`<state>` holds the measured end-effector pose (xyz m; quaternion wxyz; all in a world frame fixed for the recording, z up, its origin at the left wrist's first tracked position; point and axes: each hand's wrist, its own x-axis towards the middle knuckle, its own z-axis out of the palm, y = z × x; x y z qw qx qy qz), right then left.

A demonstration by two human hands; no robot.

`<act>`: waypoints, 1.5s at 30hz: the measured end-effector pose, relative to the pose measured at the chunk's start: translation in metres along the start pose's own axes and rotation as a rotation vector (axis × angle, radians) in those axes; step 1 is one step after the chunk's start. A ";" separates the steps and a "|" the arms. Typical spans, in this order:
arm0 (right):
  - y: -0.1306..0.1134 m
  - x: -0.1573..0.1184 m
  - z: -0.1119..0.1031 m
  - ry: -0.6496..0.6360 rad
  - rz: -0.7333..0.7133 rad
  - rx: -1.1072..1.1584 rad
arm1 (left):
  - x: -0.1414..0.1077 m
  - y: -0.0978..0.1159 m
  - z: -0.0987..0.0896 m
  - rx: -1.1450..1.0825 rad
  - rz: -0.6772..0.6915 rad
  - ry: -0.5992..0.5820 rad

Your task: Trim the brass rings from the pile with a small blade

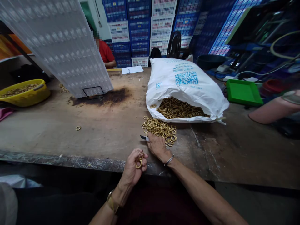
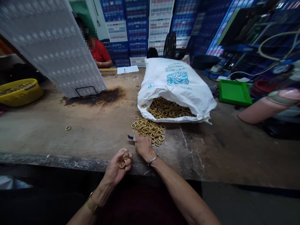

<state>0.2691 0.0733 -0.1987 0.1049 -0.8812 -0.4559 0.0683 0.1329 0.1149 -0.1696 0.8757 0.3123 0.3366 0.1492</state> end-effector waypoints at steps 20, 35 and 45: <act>0.025 -0.023 -0.015 -0.131 0.083 1.319 | 0.038 0.002 0.010 0.496 0.152 -0.035; 0.018 -0.023 -0.010 -0.196 0.165 1.261 | 0.026 -0.001 0.010 0.774 0.395 0.007; 0.024 -0.022 -0.002 -0.099 0.124 1.226 | 0.022 -0.001 0.012 0.376 0.092 -0.114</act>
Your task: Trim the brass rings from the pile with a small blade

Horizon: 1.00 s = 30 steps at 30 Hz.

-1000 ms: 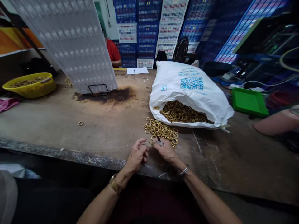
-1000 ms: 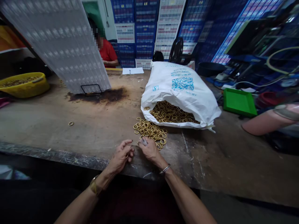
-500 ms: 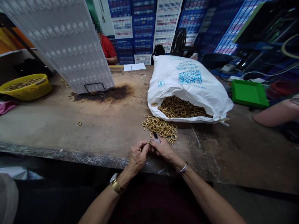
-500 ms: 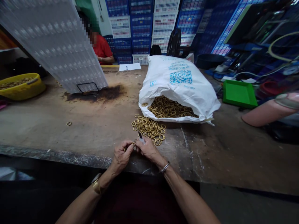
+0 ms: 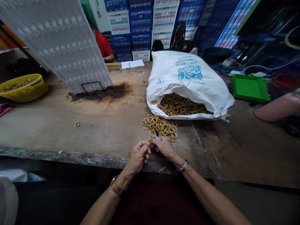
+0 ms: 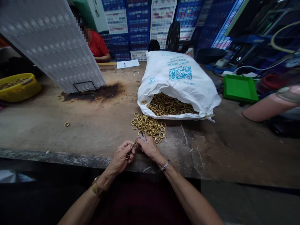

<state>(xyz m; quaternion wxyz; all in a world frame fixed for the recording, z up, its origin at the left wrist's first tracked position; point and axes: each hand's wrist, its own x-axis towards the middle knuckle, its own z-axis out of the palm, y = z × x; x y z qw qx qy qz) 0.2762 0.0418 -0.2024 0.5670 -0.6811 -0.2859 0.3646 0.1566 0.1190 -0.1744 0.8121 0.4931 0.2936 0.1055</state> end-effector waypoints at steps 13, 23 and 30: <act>0.008 -0.016 -0.006 -0.029 -0.374 -0.833 | 0.003 -0.012 -0.008 0.184 0.161 0.042; 0.008 -0.016 -0.001 -0.030 -0.335 -0.881 | 0.003 -0.014 -0.007 0.242 0.177 0.071; 0.004 -0.016 -0.002 -0.069 -0.323 -0.885 | 0.003 -0.011 -0.006 0.273 0.168 0.104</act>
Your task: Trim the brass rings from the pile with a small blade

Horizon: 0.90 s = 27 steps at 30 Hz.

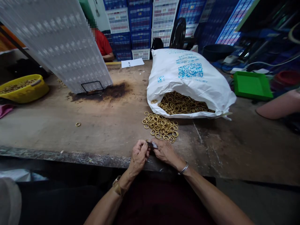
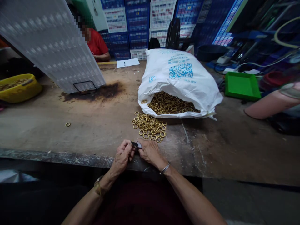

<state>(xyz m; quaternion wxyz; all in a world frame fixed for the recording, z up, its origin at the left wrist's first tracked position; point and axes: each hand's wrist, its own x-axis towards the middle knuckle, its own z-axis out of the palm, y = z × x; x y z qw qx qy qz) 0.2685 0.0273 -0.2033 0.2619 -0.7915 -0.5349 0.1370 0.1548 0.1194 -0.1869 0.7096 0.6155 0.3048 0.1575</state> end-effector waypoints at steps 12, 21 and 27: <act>-0.009 0.026 0.003 -0.033 0.175 -0.250 | -0.029 0.021 -0.002 -0.328 -0.114 -0.245; -0.022 0.070 0.004 -0.022 0.247 -0.371 | -0.019 0.015 -0.018 -0.590 -0.255 -0.103; -0.022 0.074 -0.005 -0.035 0.231 -0.373 | -0.018 0.005 -0.025 -0.797 -0.383 -0.135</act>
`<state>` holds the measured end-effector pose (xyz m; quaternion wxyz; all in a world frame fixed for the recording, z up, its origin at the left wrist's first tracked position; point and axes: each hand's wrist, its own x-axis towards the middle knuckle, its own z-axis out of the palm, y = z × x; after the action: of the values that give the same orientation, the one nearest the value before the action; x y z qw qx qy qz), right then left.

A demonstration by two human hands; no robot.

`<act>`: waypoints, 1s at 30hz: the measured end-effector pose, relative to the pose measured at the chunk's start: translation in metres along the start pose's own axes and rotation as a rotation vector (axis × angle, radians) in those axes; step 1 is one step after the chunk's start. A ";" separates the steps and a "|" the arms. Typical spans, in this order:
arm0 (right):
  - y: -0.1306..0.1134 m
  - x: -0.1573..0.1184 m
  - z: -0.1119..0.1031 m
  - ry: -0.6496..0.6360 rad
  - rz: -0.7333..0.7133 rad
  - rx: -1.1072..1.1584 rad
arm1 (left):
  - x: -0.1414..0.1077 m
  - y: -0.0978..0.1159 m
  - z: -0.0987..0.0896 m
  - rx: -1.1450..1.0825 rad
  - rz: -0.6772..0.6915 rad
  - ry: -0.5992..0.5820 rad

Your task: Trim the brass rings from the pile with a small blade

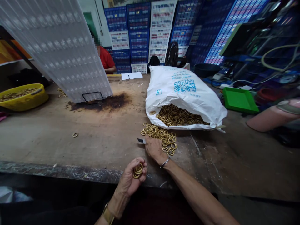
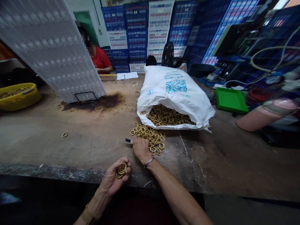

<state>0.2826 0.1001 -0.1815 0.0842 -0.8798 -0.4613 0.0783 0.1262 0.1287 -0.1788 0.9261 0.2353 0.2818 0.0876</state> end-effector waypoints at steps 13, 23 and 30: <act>0.038 -0.046 0.014 0.132 -0.106 0.304 | 0.005 0.025 -0.001 -0.050 0.218 0.288; 0.007 -0.047 0.012 0.038 -0.011 0.161 | 0.007 0.019 0.003 0.210 0.287 0.314; 0.012 -0.048 0.018 0.078 -0.076 0.184 | 0.016 0.015 0.005 0.567 0.308 0.364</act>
<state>0.2620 0.0551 -0.1986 0.1852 -0.8526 -0.4816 0.0827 0.1418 0.1444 -0.1752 0.7347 0.5027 0.4162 0.1849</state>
